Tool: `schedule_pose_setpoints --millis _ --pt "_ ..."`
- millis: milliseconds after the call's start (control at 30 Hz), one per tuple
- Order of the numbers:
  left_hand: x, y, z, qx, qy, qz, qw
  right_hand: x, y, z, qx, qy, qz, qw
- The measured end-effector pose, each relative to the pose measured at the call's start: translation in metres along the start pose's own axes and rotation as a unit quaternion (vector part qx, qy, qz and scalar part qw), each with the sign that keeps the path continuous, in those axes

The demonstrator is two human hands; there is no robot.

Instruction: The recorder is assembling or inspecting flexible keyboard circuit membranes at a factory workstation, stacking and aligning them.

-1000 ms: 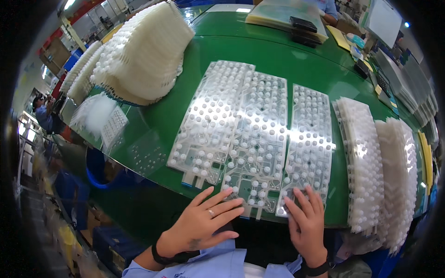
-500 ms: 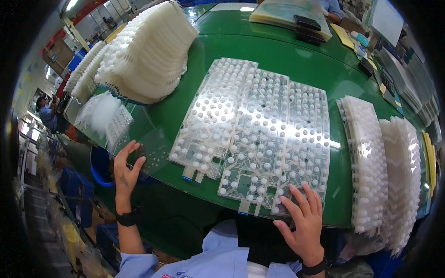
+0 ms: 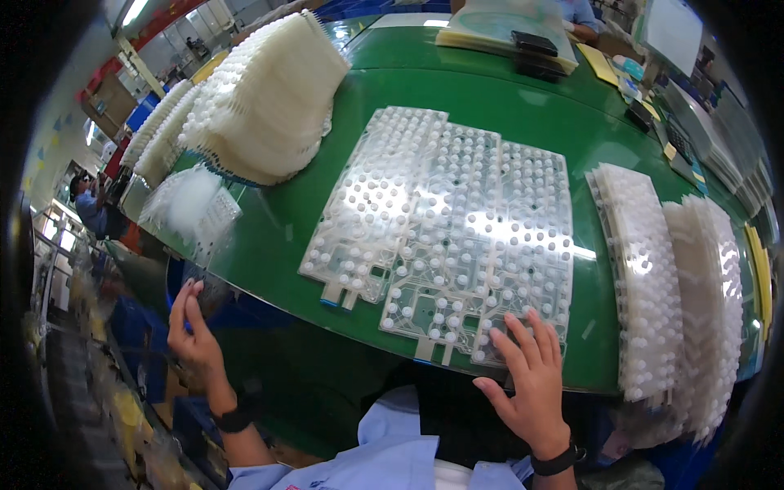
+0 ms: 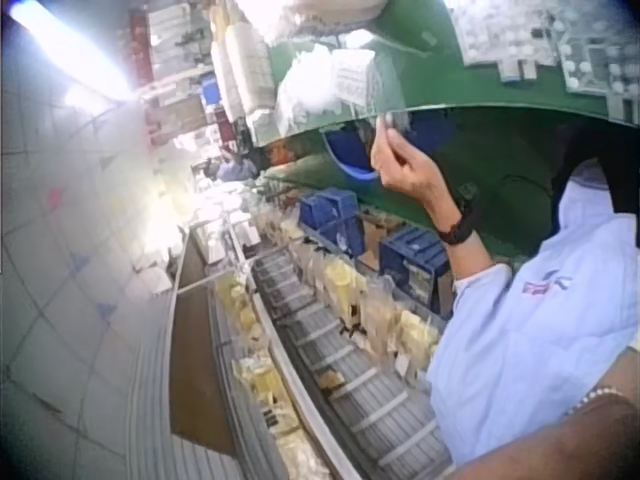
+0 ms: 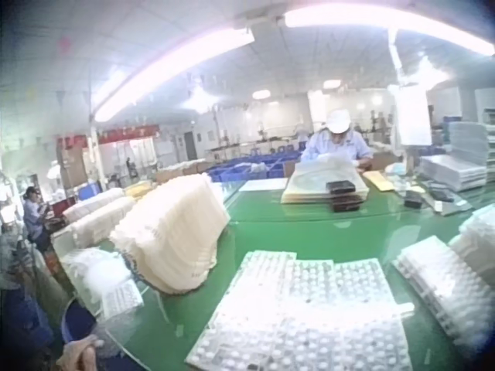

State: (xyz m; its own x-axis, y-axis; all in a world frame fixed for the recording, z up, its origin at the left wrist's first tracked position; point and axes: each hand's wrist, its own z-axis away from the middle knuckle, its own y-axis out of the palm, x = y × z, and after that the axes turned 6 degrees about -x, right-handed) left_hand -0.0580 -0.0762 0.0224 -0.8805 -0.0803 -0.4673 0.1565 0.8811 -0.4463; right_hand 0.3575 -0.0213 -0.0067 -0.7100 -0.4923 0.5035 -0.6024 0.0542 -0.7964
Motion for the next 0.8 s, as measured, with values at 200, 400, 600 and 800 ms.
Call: schedule_pose_setpoints --millis 200,400,600,800 --pt "-0.146 0.04 0.066 0.259 0.253 0.213 0.907 0.024 -0.011 0.026 -0.017 0.256 -0.643 0.721" --pt "-0.176 0.053 0.09 0.554 0.279 0.338 0.708 0.003 -0.034 0.051 0.03 0.386 -0.582 0.715" --pt "-0.187 0.075 0.109 0.56 -0.106 0.453 0.686 0.013 -0.039 0.075 0.013 0.375 -0.606 0.701" --pt "-0.197 0.067 0.114 0.576 -0.122 0.398 0.704 0.027 -0.033 0.064 -0.263 0.22 -0.181 0.922"
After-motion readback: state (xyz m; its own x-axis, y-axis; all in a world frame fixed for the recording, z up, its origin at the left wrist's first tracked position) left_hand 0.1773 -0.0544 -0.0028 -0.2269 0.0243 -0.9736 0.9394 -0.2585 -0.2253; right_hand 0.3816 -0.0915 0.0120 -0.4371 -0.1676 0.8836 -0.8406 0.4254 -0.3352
